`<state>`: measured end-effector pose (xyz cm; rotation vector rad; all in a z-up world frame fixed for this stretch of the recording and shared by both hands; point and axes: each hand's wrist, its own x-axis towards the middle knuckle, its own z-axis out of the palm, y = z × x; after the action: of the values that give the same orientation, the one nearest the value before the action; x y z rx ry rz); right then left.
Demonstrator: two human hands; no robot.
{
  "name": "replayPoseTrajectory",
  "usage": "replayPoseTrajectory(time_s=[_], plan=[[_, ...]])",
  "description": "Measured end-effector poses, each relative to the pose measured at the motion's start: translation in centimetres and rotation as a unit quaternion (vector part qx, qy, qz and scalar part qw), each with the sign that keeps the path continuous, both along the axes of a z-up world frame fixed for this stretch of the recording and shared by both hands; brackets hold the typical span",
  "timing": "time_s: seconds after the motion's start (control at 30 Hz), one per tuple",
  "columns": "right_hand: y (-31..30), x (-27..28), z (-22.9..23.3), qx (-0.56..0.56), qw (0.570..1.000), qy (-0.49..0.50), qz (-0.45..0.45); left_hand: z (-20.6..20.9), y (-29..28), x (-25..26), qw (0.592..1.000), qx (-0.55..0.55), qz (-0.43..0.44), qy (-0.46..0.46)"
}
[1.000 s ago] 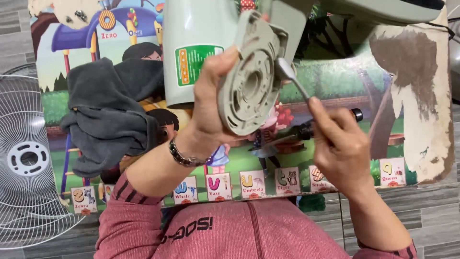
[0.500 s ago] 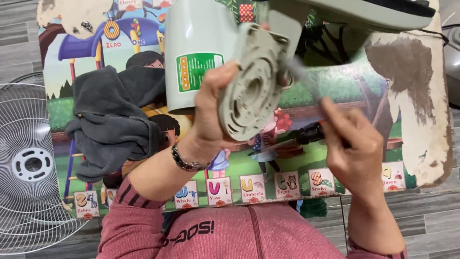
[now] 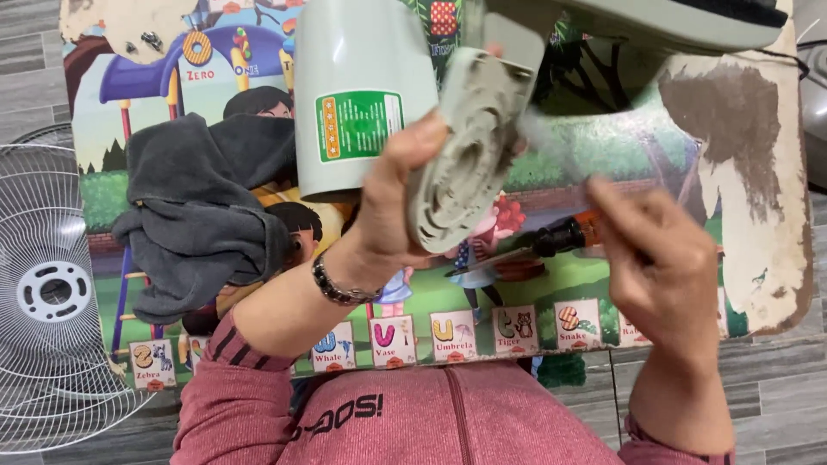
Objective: Disassembling a fan motor and cleaning the internal plastic components using a screwdriver and a toothbrush
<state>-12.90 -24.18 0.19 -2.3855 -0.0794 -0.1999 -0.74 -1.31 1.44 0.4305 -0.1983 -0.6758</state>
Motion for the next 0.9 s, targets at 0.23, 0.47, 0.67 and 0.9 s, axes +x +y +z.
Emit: replayPoseTrajectory(time_s=[0.23,0.47,0.67,0.9], plan=[[0.7,-0.5,-1.1,0.042,0.998,-0.044,-0.003,-0.4,-0.3,0.1,0.999,0.019,0.015,-0.039],[3.4,-2.0,-2.6,0.102,0.994,-0.021,0.014,-3.6,0.6,0.2,0.979,0.006,0.107,-0.173],[3.1,-2.3,-4.5,-0.053,0.988,-0.134,-0.061,-5.5,-0.5,-1.9,0.993,-0.037,0.032,-0.112],[2.2,-3.7,-3.9,0.043,0.996,-0.076,-0.025,-5.1,-1.1,-0.7,0.961,-0.032,0.105,-0.253]])
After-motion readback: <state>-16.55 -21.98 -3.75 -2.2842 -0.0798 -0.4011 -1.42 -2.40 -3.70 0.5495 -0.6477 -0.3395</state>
